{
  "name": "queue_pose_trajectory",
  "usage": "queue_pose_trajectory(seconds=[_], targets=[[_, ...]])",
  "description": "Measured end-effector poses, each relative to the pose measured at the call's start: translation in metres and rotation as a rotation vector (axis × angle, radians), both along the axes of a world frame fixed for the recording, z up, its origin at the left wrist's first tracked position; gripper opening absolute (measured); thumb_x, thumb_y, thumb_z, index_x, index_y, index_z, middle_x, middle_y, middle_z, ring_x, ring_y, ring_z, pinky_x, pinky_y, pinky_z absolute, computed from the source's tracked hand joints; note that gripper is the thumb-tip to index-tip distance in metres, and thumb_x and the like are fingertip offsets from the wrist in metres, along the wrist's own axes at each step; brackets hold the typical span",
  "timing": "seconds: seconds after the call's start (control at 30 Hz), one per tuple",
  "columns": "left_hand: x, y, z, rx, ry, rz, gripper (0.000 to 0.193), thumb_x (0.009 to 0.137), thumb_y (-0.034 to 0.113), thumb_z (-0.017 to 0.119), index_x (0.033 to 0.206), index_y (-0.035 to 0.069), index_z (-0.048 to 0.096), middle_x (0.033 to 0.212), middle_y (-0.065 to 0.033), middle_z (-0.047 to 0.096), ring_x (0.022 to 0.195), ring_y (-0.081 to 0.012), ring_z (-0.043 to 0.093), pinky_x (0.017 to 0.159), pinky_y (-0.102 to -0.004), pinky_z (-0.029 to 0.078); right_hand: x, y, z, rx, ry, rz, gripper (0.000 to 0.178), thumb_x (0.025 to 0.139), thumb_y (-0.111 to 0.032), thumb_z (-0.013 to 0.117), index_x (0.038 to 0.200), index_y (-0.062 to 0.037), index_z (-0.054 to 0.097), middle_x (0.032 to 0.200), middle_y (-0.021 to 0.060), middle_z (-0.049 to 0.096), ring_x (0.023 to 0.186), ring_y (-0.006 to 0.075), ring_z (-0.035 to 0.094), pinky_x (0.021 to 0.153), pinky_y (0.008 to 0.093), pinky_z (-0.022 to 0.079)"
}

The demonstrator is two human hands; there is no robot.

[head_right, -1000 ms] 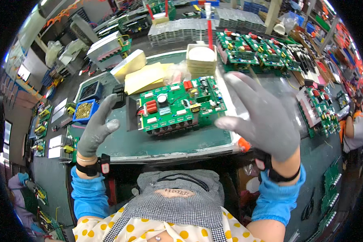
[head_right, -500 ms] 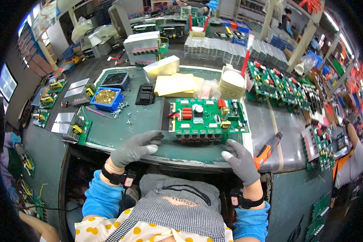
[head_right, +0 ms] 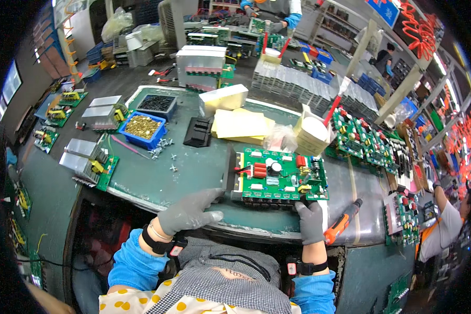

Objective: The recorder is assembling an electronic inverter component by attaching heat sinks and circuit boards using an electric screwdriver.

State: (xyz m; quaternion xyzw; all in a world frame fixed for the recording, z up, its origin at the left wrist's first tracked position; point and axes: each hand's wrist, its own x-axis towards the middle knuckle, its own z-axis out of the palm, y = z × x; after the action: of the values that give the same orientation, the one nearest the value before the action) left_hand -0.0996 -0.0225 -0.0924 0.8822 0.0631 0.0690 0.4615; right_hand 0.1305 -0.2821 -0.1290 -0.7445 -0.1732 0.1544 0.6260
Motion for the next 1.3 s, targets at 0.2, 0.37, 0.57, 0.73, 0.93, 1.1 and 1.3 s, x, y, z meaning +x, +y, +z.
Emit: queue_pose_trajectory(seconds=[0.2, 0.37, 0.57, 0.73, 0.93, 1.1, 1.3], targets=[[0.009, -0.006, 0.001, -0.075, 0.057, 0.019, 0.069, 0.086, 0.031, 0.069, 0.139, -0.004, 0.044, 0.129, -0.0266, 0.056, 0.122, -0.037, 0.055, 0.103, -0.0432, 0.042, 0.003, -0.003, 0.01, -0.294, -0.525, 0.068, 0.034, 0.083, -0.019, 0.063, 0.112, -0.0011, 0.067, 0.109, 0.0196, 0.068, 0.104, 0.0321, 0.062, 0.094, 0.0392, 0.046], [0.02, -0.016, 0.0, -0.282, 0.092, -0.04, 0.076, 0.081, 0.031, 0.074, 0.141, -0.003, 0.041, 0.126, -0.0196, 0.058, 0.107, -0.0284, 0.059, 0.093, -0.0388, 0.049, 0.006, -0.007, 0.004, -0.421, -0.472, 0.224, 0.032, 0.089, -0.024, 0.06, 0.109, -0.0007, 0.067, 0.107, 0.0263, 0.065, 0.104, 0.0403, 0.061, 0.091, 0.0428, 0.046], [0.019, -0.023, -0.001, -0.322, 0.186, -0.006, 0.079, 0.078, 0.02, 0.076, 0.144, 0.0, 0.037, 0.129, -0.0199, 0.054, 0.116, -0.0289, 0.054, 0.099, -0.04, 0.045, 0.014, -0.005, -0.002, -0.222, -0.319, 0.259, 0.035, 0.09, -0.026, 0.063, 0.117, -0.0035, 0.065, 0.113, 0.0211, 0.066, 0.109, 0.0325, 0.062, 0.097, 0.039, 0.044], [0.021, -0.033, 0.003, -0.433, 0.134, -0.02, 0.082, 0.078, 0.02, 0.077, 0.146, 0.0, 0.034, 0.134, -0.0238, 0.05, 0.121, -0.0311, 0.052, 0.103, -0.041, 0.042, 0.017, -0.004, -0.001, -0.205, -0.279, 0.307, 0.04, 0.089, -0.028, 0.065, 0.122, -0.0055, 0.063, 0.121, 0.0213, 0.063, 0.115, 0.0343, 0.059, 0.1, 0.0401, 0.043], [0.017, -0.042, 0.019, -0.389, 0.224, 0.041, 0.069, 0.086, 0.017, 0.067, 0.146, 0.001, 0.036, 0.133, -0.0207, 0.053, 0.12, -0.0266, 0.053, 0.1, -0.0369, 0.043, 0.015, -0.002, -0.002, -0.214, -0.211, 0.257, 0.039, 0.086, -0.027, 0.068, 0.118, -0.0045, 0.065, 0.117, 0.0198, 0.066, 0.114, 0.0341, 0.06, 0.098, 0.0413, 0.045], [0.019, -0.038, 0.028, -0.499, 0.172, 0.089, 0.064, 0.087, 0.015, 0.065, 0.145, 0.001, 0.039, 0.129, -0.0121, 0.055, 0.106, -0.0157, 0.053, 0.089, -0.0275, 0.045, -0.005, -0.002, -0.008, -0.055, -0.132, 0.171, 0.034, 0.082, -0.02, 0.073, 0.112, -0.0057, 0.068, 0.108, 0.0126, 0.07, 0.101, 0.0256, 0.065, 0.09, 0.0376, 0.048], [0.028, -0.041, 0.049, -0.427, 0.208, 0.062, 0.064, 0.086, 0.021, 0.069, 0.139, -0.004, 0.044, 0.125, -0.0133, 0.056, 0.115, -0.0184, 0.053, 0.097, -0.0316, 0.044, -0.021, -0.017, 0.007, 0.22, -0.346, 0.037, 0.025, 0.08, -0.01, 0.075, 0.104, -0.0049, 0.069, 0.103, 0.012, 0.069, 0.096, 0.0299, 0.064, 0.088, 0.0394, 0.05]])
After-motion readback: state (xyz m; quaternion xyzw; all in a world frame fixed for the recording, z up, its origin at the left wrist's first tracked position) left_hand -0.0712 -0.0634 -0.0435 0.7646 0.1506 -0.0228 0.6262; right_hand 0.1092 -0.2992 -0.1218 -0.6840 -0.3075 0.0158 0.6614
